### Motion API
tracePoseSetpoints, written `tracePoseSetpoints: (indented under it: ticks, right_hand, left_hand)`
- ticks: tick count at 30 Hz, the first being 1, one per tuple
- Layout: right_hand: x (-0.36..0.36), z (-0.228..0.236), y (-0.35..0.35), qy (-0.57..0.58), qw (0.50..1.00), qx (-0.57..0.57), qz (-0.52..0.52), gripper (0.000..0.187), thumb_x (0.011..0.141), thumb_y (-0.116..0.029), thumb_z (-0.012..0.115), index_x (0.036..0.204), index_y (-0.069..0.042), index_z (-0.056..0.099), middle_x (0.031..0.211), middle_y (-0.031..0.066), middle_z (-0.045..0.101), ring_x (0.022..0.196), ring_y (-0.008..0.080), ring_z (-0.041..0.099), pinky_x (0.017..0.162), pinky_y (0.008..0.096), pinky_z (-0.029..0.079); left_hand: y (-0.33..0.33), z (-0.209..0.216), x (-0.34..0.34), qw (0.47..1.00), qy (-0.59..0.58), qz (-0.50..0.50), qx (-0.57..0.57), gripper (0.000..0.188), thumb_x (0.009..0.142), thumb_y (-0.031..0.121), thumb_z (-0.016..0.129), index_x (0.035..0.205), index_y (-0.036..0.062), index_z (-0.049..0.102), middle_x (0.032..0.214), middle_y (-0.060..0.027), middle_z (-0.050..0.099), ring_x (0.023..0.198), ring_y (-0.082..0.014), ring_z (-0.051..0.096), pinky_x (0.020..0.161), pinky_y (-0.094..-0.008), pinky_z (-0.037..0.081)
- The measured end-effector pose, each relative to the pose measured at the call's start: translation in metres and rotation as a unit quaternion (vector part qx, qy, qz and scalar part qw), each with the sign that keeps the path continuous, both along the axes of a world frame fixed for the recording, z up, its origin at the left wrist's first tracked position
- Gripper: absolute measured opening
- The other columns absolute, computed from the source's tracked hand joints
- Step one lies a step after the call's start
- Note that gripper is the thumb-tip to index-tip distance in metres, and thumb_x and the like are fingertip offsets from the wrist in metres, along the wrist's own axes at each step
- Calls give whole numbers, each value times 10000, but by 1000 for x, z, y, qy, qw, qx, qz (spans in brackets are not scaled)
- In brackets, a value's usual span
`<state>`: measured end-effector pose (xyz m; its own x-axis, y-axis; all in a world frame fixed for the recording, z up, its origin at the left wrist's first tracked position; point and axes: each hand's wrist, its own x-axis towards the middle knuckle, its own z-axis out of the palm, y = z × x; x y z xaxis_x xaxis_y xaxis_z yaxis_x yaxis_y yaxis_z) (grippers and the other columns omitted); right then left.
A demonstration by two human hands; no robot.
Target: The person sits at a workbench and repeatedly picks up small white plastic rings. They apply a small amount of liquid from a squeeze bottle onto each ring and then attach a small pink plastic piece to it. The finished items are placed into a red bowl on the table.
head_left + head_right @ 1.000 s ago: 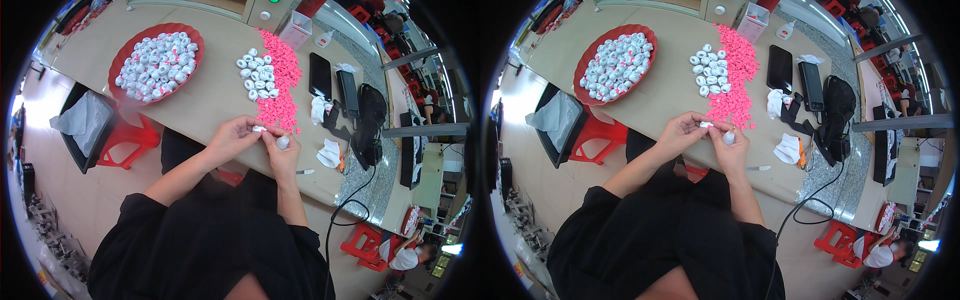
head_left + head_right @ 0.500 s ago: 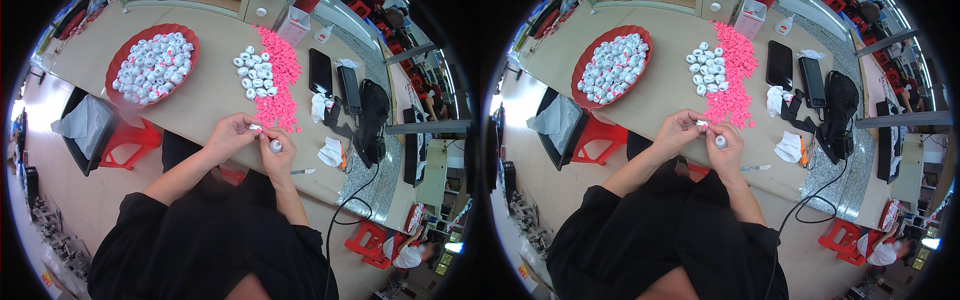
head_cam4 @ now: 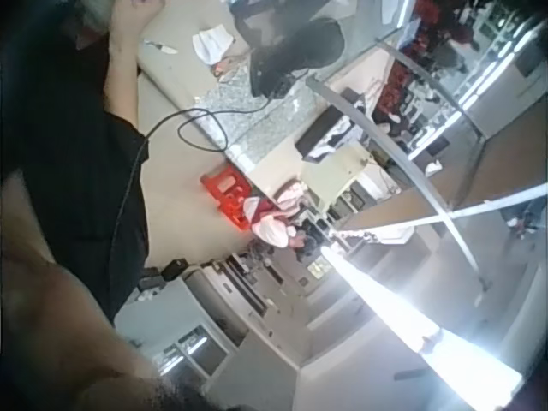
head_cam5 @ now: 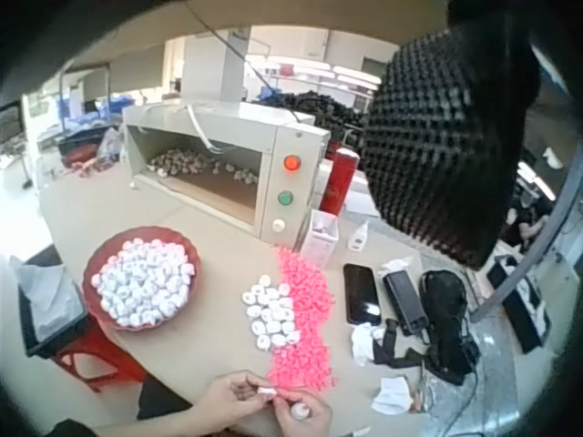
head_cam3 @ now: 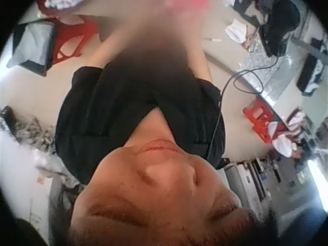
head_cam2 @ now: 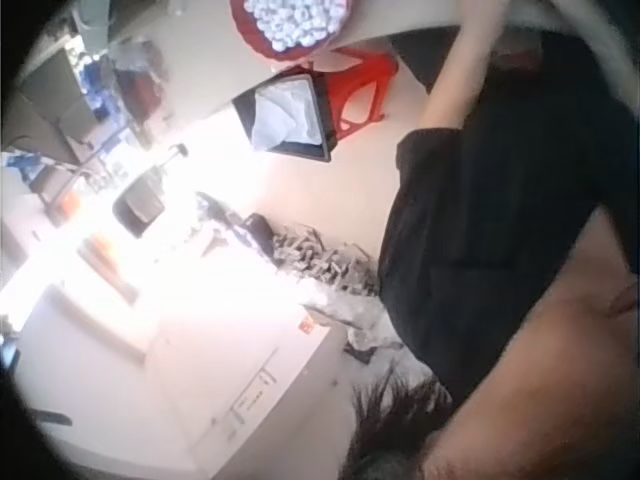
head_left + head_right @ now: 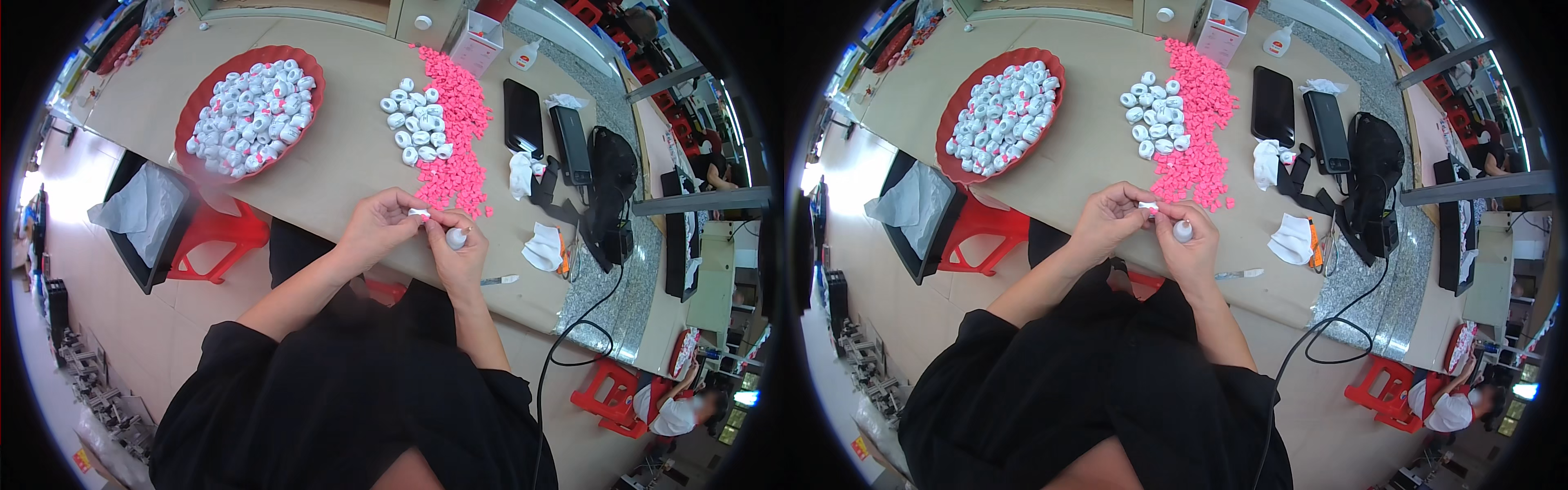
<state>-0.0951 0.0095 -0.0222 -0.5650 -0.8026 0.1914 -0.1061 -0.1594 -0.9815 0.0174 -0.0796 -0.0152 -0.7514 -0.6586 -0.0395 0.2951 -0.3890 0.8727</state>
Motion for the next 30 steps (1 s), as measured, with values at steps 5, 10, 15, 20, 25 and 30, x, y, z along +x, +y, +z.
tracePoseSetpoints:
  ticks: [5, 10, 15, 20, 25, 30]
  right_hand:
    - [1, 4, -1, 94, 995, -21, -13, 126, 723, 85, 598, 832, 22, 602, 767, 83, 566, 701, 138, 541, 629, 239, 417]
    - [2, 4, -1, 148, 988, -31, -25, 153, 702, 98, 596, 830, 13, 592, 755, 96, 563, 681, 165, 551, 609, 254, 428]
    - [4, 3, -1, 176, 983, -33, -28, 163, 695, 101, 588, 830, 10, 590, 751, 102, 561, 666, 181, 556, 605, 263, 436]
    - [2, -2, -2, 65, 997, -24, -44, 86, 761, 40, 605, 844, 20, 608, 766, 59, 575, 635, 106, 529, 565, 220, 413]
    - [-4, 3, 1, -105, 993, 44, -30, 95, 802, -56, 624, 866, 14, 623, 733, 38, 602, 567, 67, 508, 508, 195, 395]
    - [-6, 8, 4, -133, 990, 54, -12, 65, 797, -40, 622, 838, 8, 639, 691, 7, 587, 601, 39, 499, 523, 183, 385]
  left_hand:
    - [0, 0, -1, 1000, -12, -6, 5, 130, 833, -43, 516, 957, -29, 553, 904, -70, 600, 849, -95, 578, 764, -232, 472]
    - [1, 3, -2, 999, -30, -6, 15, 133, 829, -49, 512, 953, -37, 556, 892, -71, 603, 837, -93, 583, 749, -225, 476]
    - [0, 0, 0, 999, -47, -11, 12, 142, 836, -42, 504, 967, -38, 558, 901, -75, 606, 841, -97, 586, 745, -230, 482]
    - [-4, -2, -3, 999, -35, -33, 16, 151, 863, 48, 535, 988, -32, 561, 887, -72, 608, 783, -102, 586, 706, -228, 486]
    - [-4, 0, 1, 998, -26, -35, 36, 210, 881, 139, 552, 1002, -31, 564, 850, -71, 602, 701, -103, 570, 621, -221, 481]
    - [-2, 0, 1, 999, -43, -28, 9, 224, 886, 157, 547, 1006, -32, 566, 851, -69, 602, 692, -103, 567, 599, -223, 480]
